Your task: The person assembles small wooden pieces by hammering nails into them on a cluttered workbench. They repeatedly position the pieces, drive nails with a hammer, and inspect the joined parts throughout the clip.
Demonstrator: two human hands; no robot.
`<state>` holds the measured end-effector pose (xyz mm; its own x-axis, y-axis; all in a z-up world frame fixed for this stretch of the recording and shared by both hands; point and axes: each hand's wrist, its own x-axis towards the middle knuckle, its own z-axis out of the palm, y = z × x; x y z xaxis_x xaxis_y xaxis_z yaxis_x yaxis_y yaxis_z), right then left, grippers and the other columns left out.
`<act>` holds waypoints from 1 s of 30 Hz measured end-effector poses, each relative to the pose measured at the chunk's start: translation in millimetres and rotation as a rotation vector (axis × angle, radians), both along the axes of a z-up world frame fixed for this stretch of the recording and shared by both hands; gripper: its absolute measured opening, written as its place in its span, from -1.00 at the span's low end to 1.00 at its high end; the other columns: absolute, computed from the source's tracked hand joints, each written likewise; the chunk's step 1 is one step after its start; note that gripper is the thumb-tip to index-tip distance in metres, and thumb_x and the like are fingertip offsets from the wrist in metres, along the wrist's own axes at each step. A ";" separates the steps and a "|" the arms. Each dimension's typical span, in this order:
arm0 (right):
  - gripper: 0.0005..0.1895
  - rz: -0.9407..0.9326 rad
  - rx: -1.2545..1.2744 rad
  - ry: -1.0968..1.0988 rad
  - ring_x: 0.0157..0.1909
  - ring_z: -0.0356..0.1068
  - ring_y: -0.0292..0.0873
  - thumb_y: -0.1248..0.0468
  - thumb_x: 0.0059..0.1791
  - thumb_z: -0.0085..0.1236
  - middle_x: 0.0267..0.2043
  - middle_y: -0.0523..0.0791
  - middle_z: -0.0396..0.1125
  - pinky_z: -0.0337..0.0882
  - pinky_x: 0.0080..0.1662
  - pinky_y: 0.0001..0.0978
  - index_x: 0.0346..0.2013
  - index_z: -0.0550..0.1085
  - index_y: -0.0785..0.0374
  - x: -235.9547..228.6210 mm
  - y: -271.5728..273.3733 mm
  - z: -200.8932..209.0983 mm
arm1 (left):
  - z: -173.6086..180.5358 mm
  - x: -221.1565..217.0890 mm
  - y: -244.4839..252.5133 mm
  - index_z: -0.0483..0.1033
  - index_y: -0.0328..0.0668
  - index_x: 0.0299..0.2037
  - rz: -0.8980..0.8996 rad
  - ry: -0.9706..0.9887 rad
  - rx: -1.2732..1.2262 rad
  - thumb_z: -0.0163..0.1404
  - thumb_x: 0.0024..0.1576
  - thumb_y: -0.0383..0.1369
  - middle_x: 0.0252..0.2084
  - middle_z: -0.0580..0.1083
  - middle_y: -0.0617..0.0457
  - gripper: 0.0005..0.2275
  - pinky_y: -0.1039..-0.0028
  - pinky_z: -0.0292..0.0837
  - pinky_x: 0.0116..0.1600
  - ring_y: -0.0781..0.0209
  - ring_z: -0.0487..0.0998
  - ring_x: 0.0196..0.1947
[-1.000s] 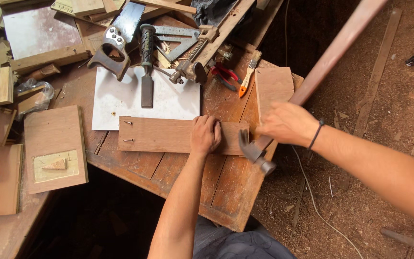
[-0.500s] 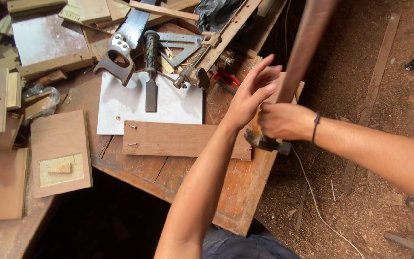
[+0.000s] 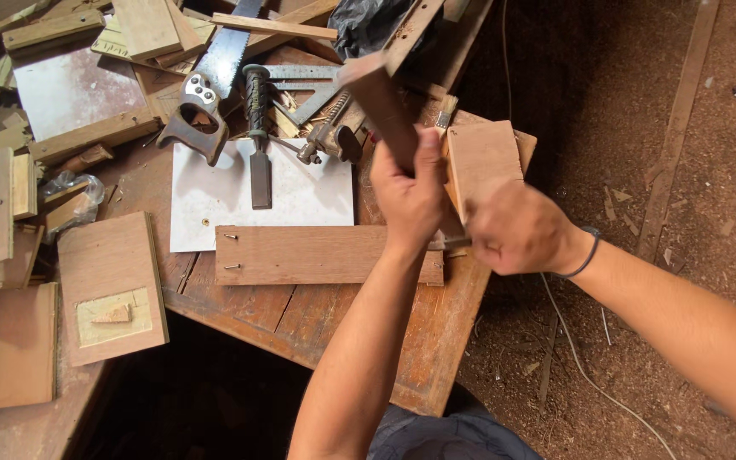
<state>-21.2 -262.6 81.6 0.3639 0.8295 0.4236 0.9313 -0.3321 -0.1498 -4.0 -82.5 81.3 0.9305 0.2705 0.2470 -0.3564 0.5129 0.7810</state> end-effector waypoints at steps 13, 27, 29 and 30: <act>-0.79 -0.309 -0.495 0.932 -0.40 0.52 -0.01 0.16 -0.15 0.26 -0.51 -0.04 0.47 0.46 -0.26 -0.17 -0.48 0.50 0.25 47.9 46.5 -82.2 | -56.0 -40.5 37.7 0.23 -0.12 -0.33 0.255 0.046 -0.504 -0.07 0.22 -0.33 -0.51 0.24 0.11 -0.84 0.42 0.28 -0.40 0.28 0.25 -0.55; -0.83 -0.283 -0.679 0.885 -0.33 0.51 0.07 0.18 -0.18 0.20 -0.48 0.02 0.47 0.46 -0.24 -0.09 -0.42 0.53 0.21 46.8 71.5 -71.1 | -99.9 -66.5 56.7 0.18 -0.07 -0.38 0.330 0.098 -0.727 -0.11 0.22 -0.25 -0.59 0.16 0.10 -0.80 0.36 0.27 -0.38 0.27 0.17 -0.59; -0.81 -0.261 -0.691 0.888 -0.33 0.51 0.09 0.17 -0.18 0.21 -0.47 0.04 0.47 0.47 -0.23 -0.08 -0.44 0.52 0.25 44.3 70.8 -75.2 | -106.9 -72.0 55.7 0.18 -0.07 -0.39 0.357 0.137 -0.716 -0.11 0.21 -0.25 -0.58 0.17 0.10 -0.81 0.36 0.28 -0.37 0.26 0.18 -0.58; -0.81 -0.268 -0.720 0.893 -0.34 0.52 0.08 0.17 -0.19 0.21 -0.48 0.04 0.47 0.48 -0.23 -0.09 -0.44 0.53 0.24 42.4 71.4 -77.9 | -109.8 -75.7 55.3 0.18 -0.07 -0.40 0.357 0.143 -0.714 -0.12 0.20 -0.25 -0.59 0.17 0.10 -0.80 0.35 0.28 -0.38 0.25 0.18 -0.59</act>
<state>21.2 -191.1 3.7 0.4935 0.6249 -0.6049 0.4782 -0.7759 -0.4114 -79.7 -27.3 -28.4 0.7679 0.6043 -0.2124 -0.5142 0.7793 0.3581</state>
